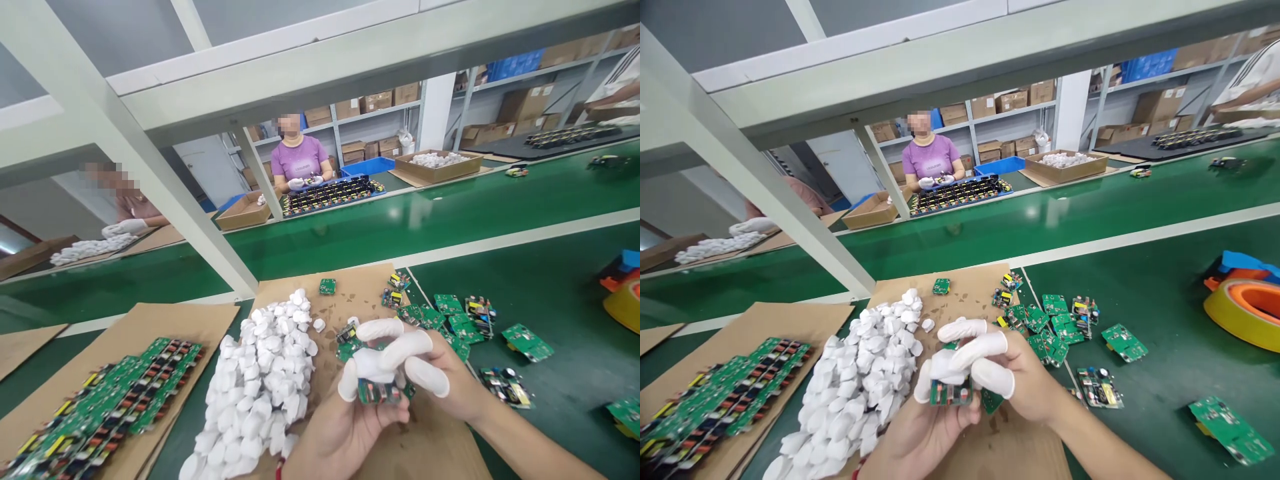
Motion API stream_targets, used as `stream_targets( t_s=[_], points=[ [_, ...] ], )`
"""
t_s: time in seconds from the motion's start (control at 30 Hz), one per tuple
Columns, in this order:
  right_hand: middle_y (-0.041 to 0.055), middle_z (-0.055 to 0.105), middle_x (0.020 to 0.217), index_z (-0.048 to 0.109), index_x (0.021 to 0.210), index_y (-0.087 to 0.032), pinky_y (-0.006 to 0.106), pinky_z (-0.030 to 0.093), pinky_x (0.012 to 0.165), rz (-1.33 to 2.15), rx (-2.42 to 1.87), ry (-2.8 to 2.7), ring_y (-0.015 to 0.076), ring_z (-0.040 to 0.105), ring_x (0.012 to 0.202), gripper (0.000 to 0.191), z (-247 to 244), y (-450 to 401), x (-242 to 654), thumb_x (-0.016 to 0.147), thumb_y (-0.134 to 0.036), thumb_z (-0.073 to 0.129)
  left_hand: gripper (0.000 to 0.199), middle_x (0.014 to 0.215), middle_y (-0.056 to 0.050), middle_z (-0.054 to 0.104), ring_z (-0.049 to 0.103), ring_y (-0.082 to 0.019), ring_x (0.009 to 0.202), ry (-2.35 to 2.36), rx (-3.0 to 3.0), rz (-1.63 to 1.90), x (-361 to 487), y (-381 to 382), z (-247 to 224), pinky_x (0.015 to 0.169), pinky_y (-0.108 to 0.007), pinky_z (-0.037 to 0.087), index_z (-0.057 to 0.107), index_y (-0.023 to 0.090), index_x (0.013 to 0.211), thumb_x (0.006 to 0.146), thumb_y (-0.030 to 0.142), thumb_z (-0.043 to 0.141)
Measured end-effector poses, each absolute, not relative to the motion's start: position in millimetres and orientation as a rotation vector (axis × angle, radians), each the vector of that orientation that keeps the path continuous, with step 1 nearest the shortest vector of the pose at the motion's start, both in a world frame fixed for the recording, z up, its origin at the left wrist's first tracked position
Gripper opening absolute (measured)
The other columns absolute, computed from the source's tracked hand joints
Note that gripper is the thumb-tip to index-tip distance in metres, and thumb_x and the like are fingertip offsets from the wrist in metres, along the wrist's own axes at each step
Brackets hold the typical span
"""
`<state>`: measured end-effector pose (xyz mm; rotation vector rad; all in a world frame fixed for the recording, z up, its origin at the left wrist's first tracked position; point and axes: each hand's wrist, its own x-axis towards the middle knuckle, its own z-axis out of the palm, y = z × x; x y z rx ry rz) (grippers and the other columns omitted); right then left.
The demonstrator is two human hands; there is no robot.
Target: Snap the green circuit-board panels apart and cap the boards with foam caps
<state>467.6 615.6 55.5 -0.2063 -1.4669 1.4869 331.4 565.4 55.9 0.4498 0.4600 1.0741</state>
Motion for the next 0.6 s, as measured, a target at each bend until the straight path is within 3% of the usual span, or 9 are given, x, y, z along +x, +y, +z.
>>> stream_targets(
  t_s=[0.13, 0.23, 0.3, 0.37, 0.43, 0.6],
  points=[
    [0.0068, 0.062, 0.110, 0.070, 0.079, -0.024, 0.040, 0.047, 0.088, 1.624, -0.186, -1.407, 0.0230, 0.053, 0.110, 0.005, 58, 615, 469, 0.076, -0.026, 0.067, 0.026, 0.075, -0.006, 0.070, 0.065, -0.015, 0.065, 0.473, 0.496, 1.068, 333, 564, 53, 0.058, -0.023, 0.052, 0.070, 0.015, 0.086, 0.071, 0.036, 0.066],
    [0.0048, 0.053, 0.123, 0.058, 0.110, -0.034, 0.028, 0.055, 0.068, 1.775, -0.200, -1.350, 0.0211, 0.053, 0.108, 0.038, 58, 611, 468, 0.076, -0.022, 0.068, 0.022, 0.073, -0.007, 0.068, 0.062, -0.014, 0.063, 0.495, 0.565, 1.061, 331, 563, 54, 0.059, -0.024, 0.049, 0.068, 0.012, 0.082, 0.073, 0.032, 0.064],
    [0.0068, 0.048, 0.128, 0.046, 0.123, -0.037, 0.018, 0.052, 0.051, 1.924, -0.182, -1.355, 0.0181, 0.060, 0.092, 0.053, 58, 609, 468, 0.076, -0.027, 0.068, 0.020, 0.068, -0.005, 0.066, 0.061, -0.014, 0.061, 0.549, 0.615, 1.053, 329, 563, 57, 0.061, -0.026, 0.048, 0.067, 0.013, 0.080, 0.074, 0.032, 0.064],
    [0.0095, 0.052, 0.121, 0.051, 0.122, -0.030, 0.016, 0.050, 0.048, 2.004, -0.147, -1.409, 0.0142, 0.062, 0.076, 0.048, 58, 608, 467, 0.076, -0.032, 0.066, 0.021, 0.065, -0.004, 0.065, 0.060, -0.014, 0.062, 0.624, 0.640, 1.049, 328, 563, 60, 0.063, -0.027, 0.047, 0.066, 0.015, 0.083, 0.072, 0.032, 0.066],
    [0.0093, 0.059, 0.107, 0.057, 0.116, -0.024, 0.017, 0.051, 0.052, 2.009, -0.125, -1.430, 0.0141, 0.061, 0.075, 0.041, 58, 609, 466, 0.076, -0.031, 0.066, 0.027, 0.065, -0.002, 0.064, 0.060, -0.014, 0.063, 0.674, 0.651, 1.048, 327, 563, 64, 0.064, -0.027, 0.046, 0.065, 0.017, 0.089, 0.069, 0.034, 0.069],
    [0.0068, 0.061, 0.095, 0.057, 0.114, -0.023, 0.020, 0.050, 0.053, 1.960, -0.145, -1.450, 0.0103, 0.058, 0.063, 0.039, 50, 609, 465, 0.075, -0.024, 0.066, 0.030, 0.065, -0.002, 0.064, 0.059, -0.013, 0.061, 0.666, 0.674, 1.018, 326, 565, 66, 0.061, -0.026, 0.046, 0.066, 0.016, 0.089, 0.066, 0.034, 0.071]
  ],
)
